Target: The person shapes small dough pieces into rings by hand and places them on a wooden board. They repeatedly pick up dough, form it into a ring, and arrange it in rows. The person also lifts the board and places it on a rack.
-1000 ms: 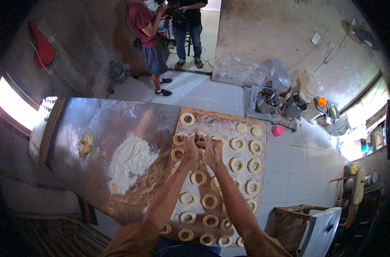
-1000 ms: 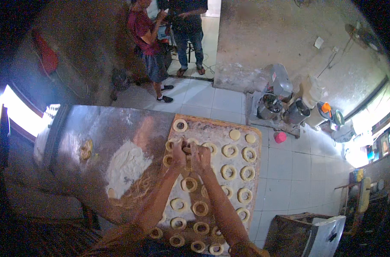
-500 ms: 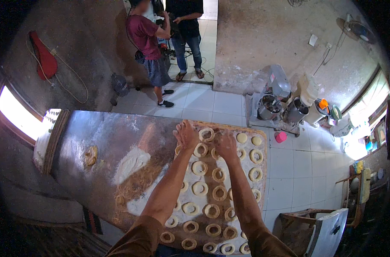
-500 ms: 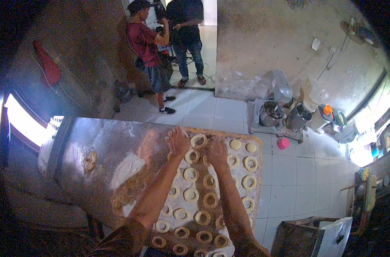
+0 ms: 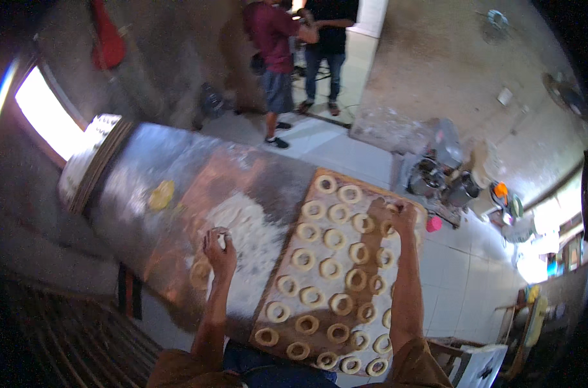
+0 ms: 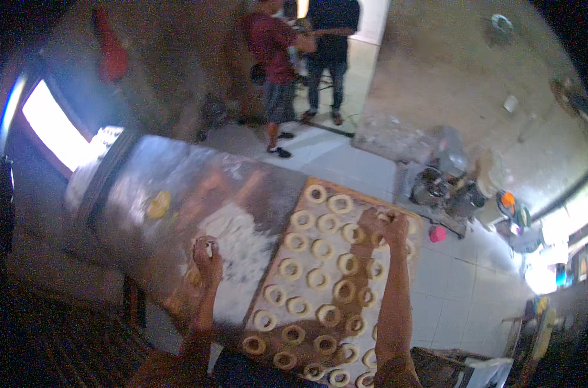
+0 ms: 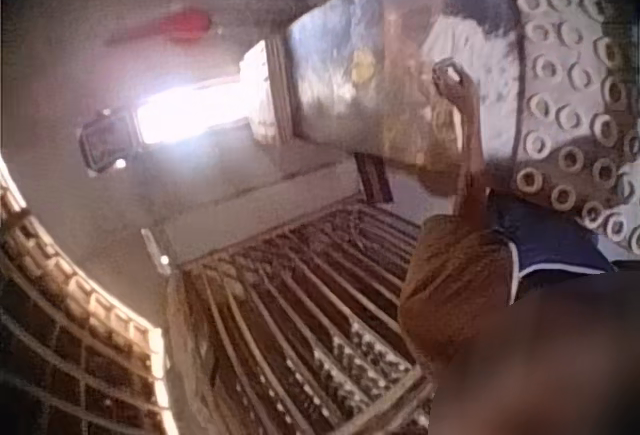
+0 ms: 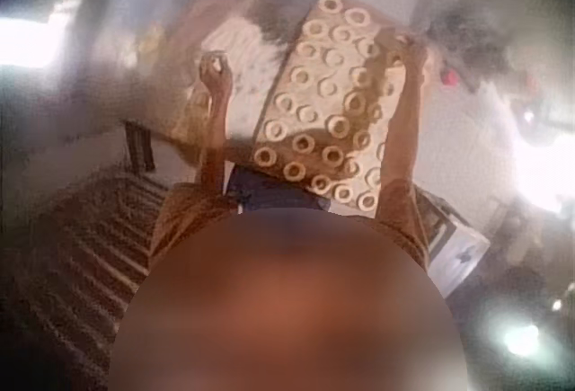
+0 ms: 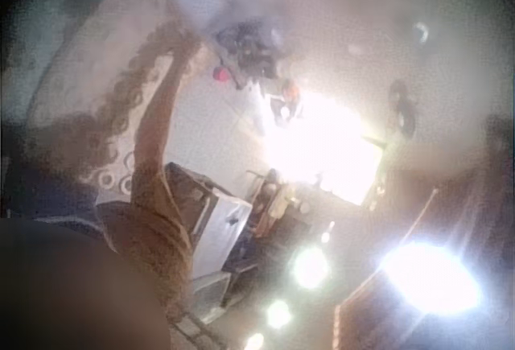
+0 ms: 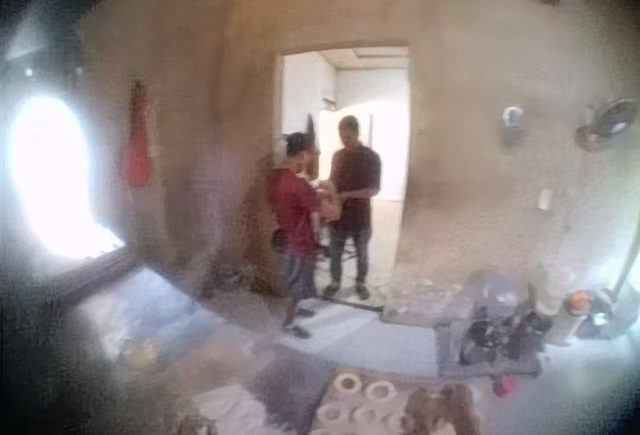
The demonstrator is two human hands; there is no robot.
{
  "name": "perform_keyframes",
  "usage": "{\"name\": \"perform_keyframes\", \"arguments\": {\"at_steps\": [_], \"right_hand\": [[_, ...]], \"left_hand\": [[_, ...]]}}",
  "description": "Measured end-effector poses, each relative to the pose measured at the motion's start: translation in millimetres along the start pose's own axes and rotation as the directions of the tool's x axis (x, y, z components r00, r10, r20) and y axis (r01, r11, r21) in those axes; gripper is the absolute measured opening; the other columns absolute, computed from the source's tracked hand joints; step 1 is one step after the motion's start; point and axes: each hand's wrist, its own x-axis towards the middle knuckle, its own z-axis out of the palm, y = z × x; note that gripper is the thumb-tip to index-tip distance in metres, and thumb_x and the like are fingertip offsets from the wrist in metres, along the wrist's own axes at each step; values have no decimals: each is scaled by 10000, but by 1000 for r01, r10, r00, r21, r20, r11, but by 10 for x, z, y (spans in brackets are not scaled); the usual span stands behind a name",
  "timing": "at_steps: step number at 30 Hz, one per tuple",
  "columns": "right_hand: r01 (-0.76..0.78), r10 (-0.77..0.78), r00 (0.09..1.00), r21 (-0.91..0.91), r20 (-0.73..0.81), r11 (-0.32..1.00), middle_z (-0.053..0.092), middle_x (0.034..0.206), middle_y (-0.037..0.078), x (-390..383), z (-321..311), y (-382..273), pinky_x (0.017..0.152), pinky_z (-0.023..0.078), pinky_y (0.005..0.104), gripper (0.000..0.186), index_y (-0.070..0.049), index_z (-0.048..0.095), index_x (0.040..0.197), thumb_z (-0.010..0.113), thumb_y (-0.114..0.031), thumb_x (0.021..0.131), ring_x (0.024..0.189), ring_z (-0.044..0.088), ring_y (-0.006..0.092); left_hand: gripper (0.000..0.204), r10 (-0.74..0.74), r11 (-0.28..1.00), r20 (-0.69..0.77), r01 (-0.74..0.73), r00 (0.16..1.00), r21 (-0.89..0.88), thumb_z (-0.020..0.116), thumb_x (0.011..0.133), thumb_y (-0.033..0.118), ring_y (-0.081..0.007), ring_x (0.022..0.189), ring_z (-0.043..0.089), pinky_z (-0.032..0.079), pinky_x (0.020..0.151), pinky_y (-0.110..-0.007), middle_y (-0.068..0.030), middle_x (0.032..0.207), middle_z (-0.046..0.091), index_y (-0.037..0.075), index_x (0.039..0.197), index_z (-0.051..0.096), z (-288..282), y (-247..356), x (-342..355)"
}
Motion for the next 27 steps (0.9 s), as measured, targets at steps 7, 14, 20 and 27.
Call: {"name": "perform_keyframes", "arguments": {"at_steps": [7,14,20,27], "right_hand": [[252,-404,728,332,553,909,668,904,107,-1365,2011,-1711,758,518,356,437,20,656,1095,812,-192,747,833,625,174],[706,-674,709,-204,209,678,665,874,178,-1697,3124,-1984,764,518,478,264,-18,624,852,768,-220,763,858,648,349],[145,-287,910,421,297,896,619,673,29,-2099,2738,-2075,560,482,299,311,-19,598,818,866,-99,681,625,558,94],[-107,-130,944,651,305,751,661,874,116,-2726,2527,-2688,687,538,310,489,-23,464,1103,764,50,724,807,652,181]], "left_hand": [[111,-309,950,-120,299,944,-89,563,839,16,-336,945,570,439,862,-435,-158,941,612,11,942,607,-1033,-623,-509],[138,-216,913,54,221,975,-343,580,860,44,-343,937,589,463,841,-436,-180,963,610,7,992,598,-1002,-544,-587],[216,-390,575,387,550,835,-606,635,915,121,-199,907,637,503,779,-348,-123,989,665,-23,1075,648,-369,-473,-640],[203,-193,665,451,454,871,-593,628,960,169,-130,810,618,513,710,-317,-70,882,666,-13,1018,697,-805,-410,-247]]}}
